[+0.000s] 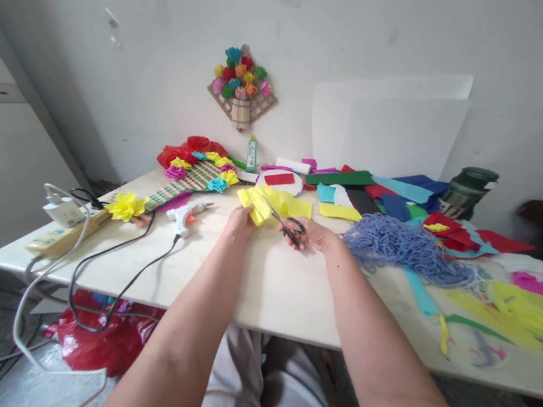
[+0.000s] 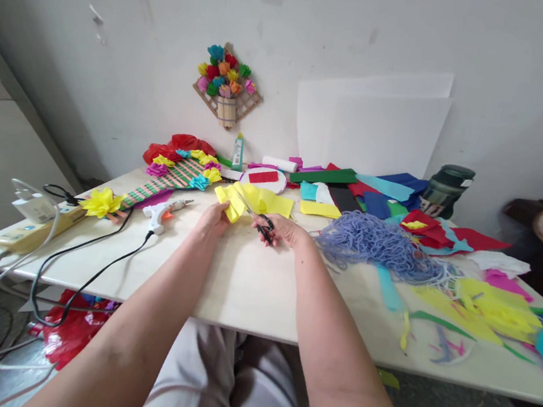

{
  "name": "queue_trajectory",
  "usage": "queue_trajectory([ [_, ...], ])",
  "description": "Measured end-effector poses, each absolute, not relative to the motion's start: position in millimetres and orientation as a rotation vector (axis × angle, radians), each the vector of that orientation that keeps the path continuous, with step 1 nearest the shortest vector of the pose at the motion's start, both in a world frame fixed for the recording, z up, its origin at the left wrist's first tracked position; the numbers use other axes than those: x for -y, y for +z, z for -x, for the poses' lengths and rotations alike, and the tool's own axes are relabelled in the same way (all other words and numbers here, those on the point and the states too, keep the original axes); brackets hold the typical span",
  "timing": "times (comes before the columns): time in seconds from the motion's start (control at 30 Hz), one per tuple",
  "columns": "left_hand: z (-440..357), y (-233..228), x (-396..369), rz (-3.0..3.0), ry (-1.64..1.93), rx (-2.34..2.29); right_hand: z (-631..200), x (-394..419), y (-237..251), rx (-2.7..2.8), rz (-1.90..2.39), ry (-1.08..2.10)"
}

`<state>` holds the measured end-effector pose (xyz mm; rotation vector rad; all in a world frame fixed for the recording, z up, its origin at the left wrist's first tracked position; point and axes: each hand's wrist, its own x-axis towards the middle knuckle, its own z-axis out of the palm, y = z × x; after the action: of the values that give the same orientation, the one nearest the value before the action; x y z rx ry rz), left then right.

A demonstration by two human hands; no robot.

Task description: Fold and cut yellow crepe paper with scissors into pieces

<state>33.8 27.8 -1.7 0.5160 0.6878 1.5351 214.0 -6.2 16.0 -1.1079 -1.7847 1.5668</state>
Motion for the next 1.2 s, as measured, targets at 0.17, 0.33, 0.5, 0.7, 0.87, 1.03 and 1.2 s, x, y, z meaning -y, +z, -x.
queue_trajectory([
  [0.17, -34, -1, -28, -0.527, 1.547, -0.709, -214, 5, 14, 1.769, 1.103, 1.563],
  [0.33, -32, -3, -29, -0.533, 1.549, -0.696, -213, 6, 15, 1.770, 1.095, 1.548],
  [0.5, -31, -2, -29, -0.510, 1.555, -0.717, -217, 7, 18, 1.794, 1.114, 1.580],
  [0.7, -30, -3, -29, -0.548, 1.571, -0.724, -242, 7, 19, 1.923, 1.181, 1.541],
  [0.87, -28, -8, -32, -0.571, 1.620, -0.711, -246, 8, 22, 2.087, 1.347, 1.396],
  [1.03, -29, -7, -33, -0.567, 1.632, -0.711, -225, 4, 21, 2.247, 1.575, 0.694],
  [1.2, -33, -8, -33, -0.559, 1.612, -0.685, -221, 0, 18, 2.271, 1.519, 0.539],
])
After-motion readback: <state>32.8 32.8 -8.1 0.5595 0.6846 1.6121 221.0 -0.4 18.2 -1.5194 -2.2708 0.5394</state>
